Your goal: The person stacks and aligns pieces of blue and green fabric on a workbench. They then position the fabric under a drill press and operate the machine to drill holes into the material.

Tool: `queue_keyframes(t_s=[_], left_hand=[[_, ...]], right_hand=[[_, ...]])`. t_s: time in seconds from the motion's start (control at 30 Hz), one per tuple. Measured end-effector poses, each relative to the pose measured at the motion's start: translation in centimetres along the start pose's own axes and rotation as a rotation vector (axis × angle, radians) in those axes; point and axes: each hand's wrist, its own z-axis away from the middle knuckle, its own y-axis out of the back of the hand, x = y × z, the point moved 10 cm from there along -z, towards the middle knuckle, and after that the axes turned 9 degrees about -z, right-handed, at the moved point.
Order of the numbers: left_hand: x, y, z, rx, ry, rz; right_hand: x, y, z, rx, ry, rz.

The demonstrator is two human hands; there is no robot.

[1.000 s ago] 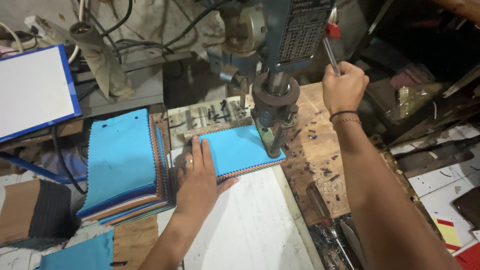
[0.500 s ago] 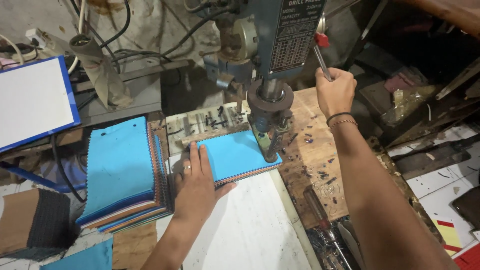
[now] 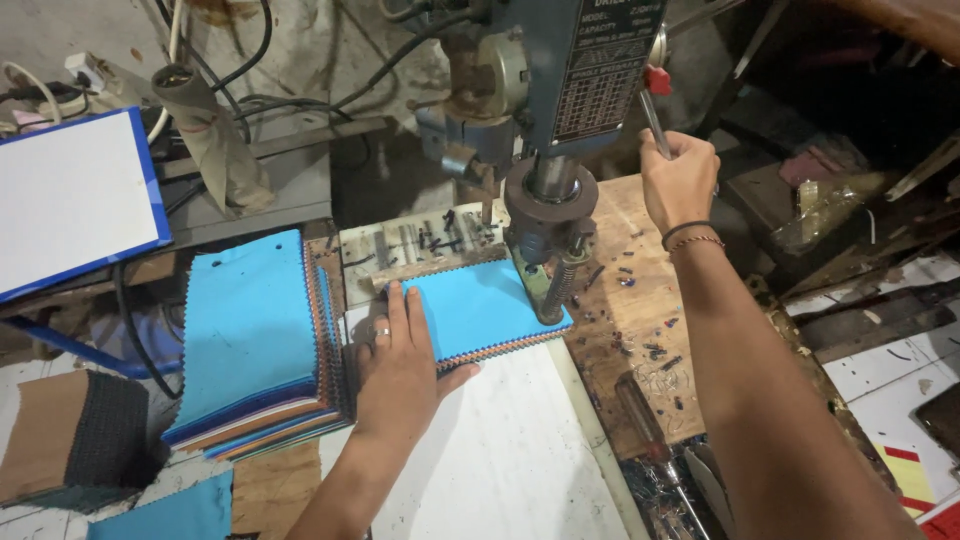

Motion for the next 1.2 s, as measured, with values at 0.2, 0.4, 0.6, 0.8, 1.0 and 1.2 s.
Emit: queue_keyframes(t_s=[0.2,0.4,0.6,0.8,1.0,1.2], left_hand=[[0.0,0.2,-0.1,-0.015,-0.016,0.02],[-0.1,0.2,-0.2,-0.062,-0.032,0.041],[-0.1,0.0,-0.2,-0.059,-0.023,0.055],[-0.1,-1.0,-0.2,0.101,0.034,-0.16],[-0.1,-0.7,0.0,0.234,0.083,-0.362],[0.0,-0.4,0.1,0.245,0.077,-0.387]], right_hand=[[0.5,-0.3,-0.2,0.005,-0.013,0.009],[0.6,-0.5,-0.5,0.011,0.008,0.011],[0.6,-0.6,-0.5,0.024,0.006,-0.009],[-2.4,-0.4,0.8,0.014,0.007,-0.01],[-3.9,-0.3,1.7,0.007,-0.028,-0.005],[-3.6,-0.5,1.5,0.012,-0.036,0.015]])
